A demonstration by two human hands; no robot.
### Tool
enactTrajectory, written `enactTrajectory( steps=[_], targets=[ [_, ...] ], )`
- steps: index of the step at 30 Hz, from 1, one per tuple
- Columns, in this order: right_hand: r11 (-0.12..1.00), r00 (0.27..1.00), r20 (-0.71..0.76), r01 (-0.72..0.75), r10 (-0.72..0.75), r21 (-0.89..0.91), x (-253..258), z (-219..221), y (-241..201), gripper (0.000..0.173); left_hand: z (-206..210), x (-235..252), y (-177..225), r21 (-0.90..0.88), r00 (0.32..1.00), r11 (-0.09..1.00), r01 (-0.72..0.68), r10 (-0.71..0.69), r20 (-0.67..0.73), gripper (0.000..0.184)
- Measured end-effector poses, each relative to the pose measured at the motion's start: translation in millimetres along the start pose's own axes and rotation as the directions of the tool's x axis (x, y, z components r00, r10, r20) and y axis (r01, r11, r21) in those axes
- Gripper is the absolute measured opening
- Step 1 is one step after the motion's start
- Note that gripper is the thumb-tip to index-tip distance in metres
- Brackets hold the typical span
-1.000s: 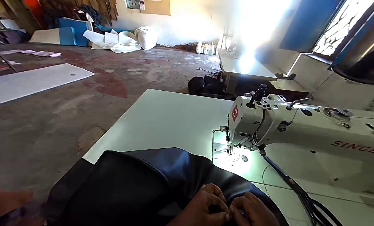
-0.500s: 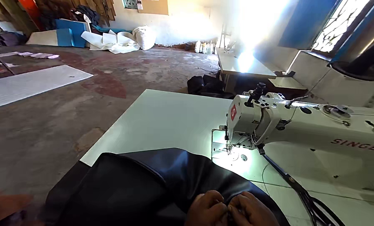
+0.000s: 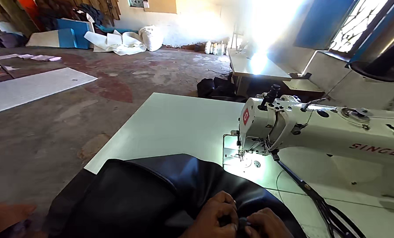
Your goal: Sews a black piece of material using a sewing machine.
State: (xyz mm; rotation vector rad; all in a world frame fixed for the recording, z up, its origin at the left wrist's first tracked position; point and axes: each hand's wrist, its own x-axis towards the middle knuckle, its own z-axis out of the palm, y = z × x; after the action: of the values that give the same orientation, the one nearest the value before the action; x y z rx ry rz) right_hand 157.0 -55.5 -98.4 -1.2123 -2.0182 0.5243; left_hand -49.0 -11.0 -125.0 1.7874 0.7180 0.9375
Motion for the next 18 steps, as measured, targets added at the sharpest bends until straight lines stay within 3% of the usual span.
enactTrajectory(
  steps=[11,18],
  targets=[
    [0.982,1.000,0.009,0.031,-0.030,-0.187,5,7,-13,0.010,-4,1,1,-0.054,0.999,0.998,0.017,-0.015,0.028,0.014],
    [0.997,0.997,-0.072,-0.018,0.013,-0.069,4,3,-10,0.015,-4,0,2,-0.084,0.999,0.996,0.032,-0.032,-0.002,0.014]
  ],
)
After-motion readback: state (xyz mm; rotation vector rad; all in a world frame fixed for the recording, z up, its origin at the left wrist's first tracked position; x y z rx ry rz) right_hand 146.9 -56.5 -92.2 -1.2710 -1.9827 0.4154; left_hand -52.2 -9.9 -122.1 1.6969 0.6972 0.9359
